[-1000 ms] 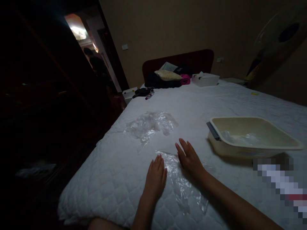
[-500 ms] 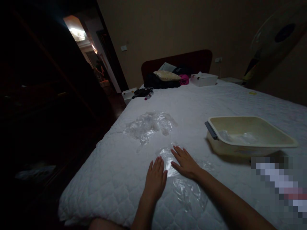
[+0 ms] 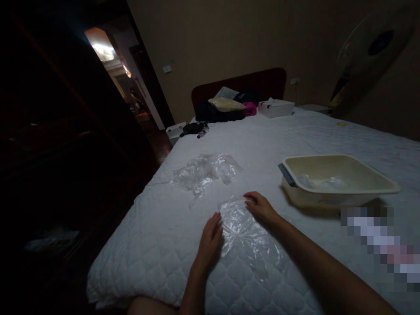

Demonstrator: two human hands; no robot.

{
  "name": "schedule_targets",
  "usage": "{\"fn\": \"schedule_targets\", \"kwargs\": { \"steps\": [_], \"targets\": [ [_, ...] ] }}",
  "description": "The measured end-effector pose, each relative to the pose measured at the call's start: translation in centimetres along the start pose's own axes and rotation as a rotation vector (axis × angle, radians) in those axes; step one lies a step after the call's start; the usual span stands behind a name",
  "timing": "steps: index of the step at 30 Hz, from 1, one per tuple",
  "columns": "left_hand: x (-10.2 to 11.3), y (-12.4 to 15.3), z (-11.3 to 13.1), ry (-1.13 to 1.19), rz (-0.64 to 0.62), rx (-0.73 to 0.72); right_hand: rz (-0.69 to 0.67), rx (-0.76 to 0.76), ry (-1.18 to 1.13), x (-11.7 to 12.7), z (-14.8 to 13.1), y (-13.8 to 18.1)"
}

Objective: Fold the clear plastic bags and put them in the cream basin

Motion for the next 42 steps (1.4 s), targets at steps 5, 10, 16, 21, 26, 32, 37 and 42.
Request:
{"fn": "schedule_targets", "kwargs": {
  "steps": [5,10,16,21,26,32,37,42],
  "targets": [
    [0.8,0.2,-0.3,0.275,0.058,0.021,0.028,0.146,0.174,1.4,-2.9,0.8],
    [1.1,0.9,0.2,0.091,-0.052,-0.184,-0.063,0.121,0.230,1.1,-4.5,0.8],
    [0.7,1.6,0.6,-0.087,-0.090,-0.292,0.133,-0.080,0.265,2.7,-3.8,0.6],
    [0.9,2.0,0.4,-0.003,-0.035,-0.265,-0.115,0.265,0.311,-1.1,-7.8,6.9],
    [1.0,2.6,0.3,-0.004,-0.042,-0.332,-0.157,0.459,0.495,-5.6,-9.2,11.7],
    [1.0,2.5,0.4,-0.032,-0.049,-0.367,-0.089,0.399,0.496,-5.2,-8.0,11.7],
    [0.9,2.3,0.3,-0.021,-0.030,-0.375,-0.122,0.323,0.392,-4.3,-8.7,11.9],
    [1.0,2.2,0.4,-0.007,0.006,-0.313,-0.145,0.148,0.210,-4.1,-9.3,11.8]
  ]
}}
Point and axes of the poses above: each hand's wrist, its own y-axis away from the middle knuckle, its own x-axis out of the back of the hand, z = x × y, the point moved 3 cm from there along -y, towards the middle knuckle, and after that the axes turned 10 degrees about y, right-handed, at the moved point
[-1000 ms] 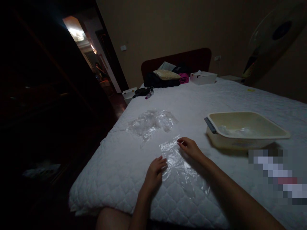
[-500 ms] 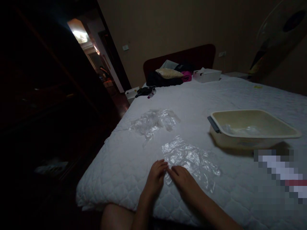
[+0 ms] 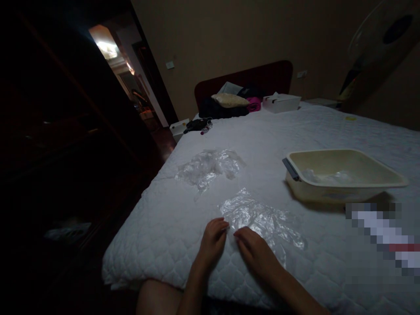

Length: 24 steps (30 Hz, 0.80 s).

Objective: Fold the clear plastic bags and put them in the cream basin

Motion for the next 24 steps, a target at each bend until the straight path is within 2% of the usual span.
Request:
{"fn": "schedule_targets", "kwargs": {
  "steps": [5,9,12,17,20,22,24],
  "targets": [
    [-0.1,-0.4,0.3,-0.017,0.021,0.062,0.011,-0.192,-0.158,0.7,0.2,-0.9],
    [-0.3,-0.8,0.4,-0.083,0.023,0.049,0.003,-0.286,-0.218,1.2,0.9,-1.6],
    [-0.6,-0.7,0.9,-0.192,0.017,-0.022,0.013,-0.328,-0.172,1.2,1.7,-1.9],
    [-1.5,0.3,2.9,-0.457,0.126,-0.240,0.039,-0.364,-0.131,0.8,2.9,-2.3],
    [-2.8,0.7,3.6,-0.487,-0.001,-0.318,0.054,-0.380,-0.031,1.0,3.3,-2.4],
    [-3.4,0.7,3.5,-0.489,-0.091,-0.288,0.093,-0.386,0.046,1.7,3.7,-2.2],
    [-3.5,0.5,3.2,-0.478,-0.116,-0.247,0.135,-0.376,0.104,2.7,4.1,-1.7]
  ]
}}
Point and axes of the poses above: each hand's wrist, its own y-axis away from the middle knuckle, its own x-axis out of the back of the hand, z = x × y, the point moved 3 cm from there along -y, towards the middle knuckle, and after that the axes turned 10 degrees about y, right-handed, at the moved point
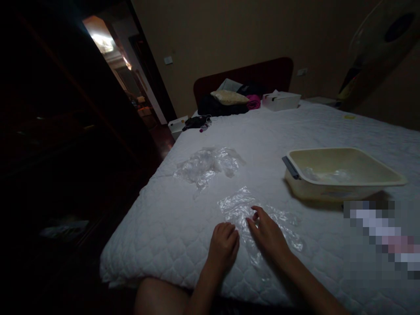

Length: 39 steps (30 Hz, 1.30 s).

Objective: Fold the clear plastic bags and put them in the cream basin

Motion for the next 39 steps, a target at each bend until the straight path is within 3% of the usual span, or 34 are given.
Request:
{"fn": "schedule_targets", "kwargs": {
  "steps": [3,8,11,16,20,24,28,35,39],
  "targets": [
    [0.1,0.0,-0.2,0.005,0.030,-0.009,0.003,0.110,0.053,1.7,0.8,0.7],
    [0.0,0.4,0.7,-0.056,0.141,-0.086,-0.137,0.463,0.131,2.7,1.4,3.1],
    [-0.6,0.6,1.0,-0.006,0.073,-0.060,-0.139,0.541,0.211,1.8,2.2,4.2],
    [-1.0,0.6,1.0,0.055,-0.011,-0.032,-0.026,0.652,0.320,0.9,2.7,4.5],
    [-0.9,0.6,0.9,0.075,-0.011,-0.036,-0.119,0.712,0.241,1.6,1.7,4.2],
    [-0.9,0.5,1.0,0.076,0.027,-0.032,-0.158,0.616,0.150,2.1,1.2,3.9],
    [-0.9,0.5,1.1,0.074,0.045,-0.031,-0.127,0.391,0.078,1.5,1.7,3.8],
    [-1.1,0.7,0.9,0.071,0.030,-0.036,-0.025,0.145,-0.024,0.8,2.4,2.7],
    [-1.1,0.7,0.9,0.055,-0.009,-0.034,-0.108,0.018,-0.182,1.0,2.5,1.7]
  ]
}}
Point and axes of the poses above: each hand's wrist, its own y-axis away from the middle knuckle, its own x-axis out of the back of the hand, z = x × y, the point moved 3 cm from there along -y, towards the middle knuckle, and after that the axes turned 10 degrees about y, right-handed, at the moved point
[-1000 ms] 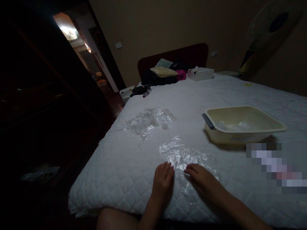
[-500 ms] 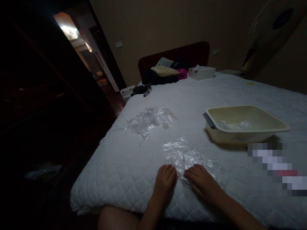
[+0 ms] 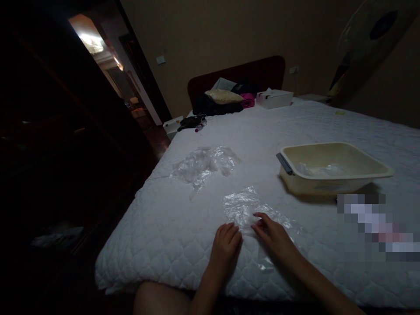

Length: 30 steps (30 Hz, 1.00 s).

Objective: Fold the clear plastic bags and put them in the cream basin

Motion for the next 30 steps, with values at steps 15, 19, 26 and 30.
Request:
{"fn": "schedule_targets", "kwargs": {
  "steps": [15,19,26,30],
  "targets": [
    [0.3,0.1,0.1,-0.033,-0.007,-0.025,-0.189,0.322,0.264,0.2,-0.8,2.3],
    [0.3,0.1,0.0,0.000,-0.041,-0.034,-0.177,0.312,0.294,0.2,-0.8,2.4],
    [-0.4,0.2,0.4,-0.058,-0.018,-0.157,-0.044,0.145,0.209,-0.1,-0.3,1.8],
    [-0.9,0.3,0.6,-0.114,-0.065,-0.164,0.037,0.055,0.234,0.1,0.6,1.4]
  ]
}}
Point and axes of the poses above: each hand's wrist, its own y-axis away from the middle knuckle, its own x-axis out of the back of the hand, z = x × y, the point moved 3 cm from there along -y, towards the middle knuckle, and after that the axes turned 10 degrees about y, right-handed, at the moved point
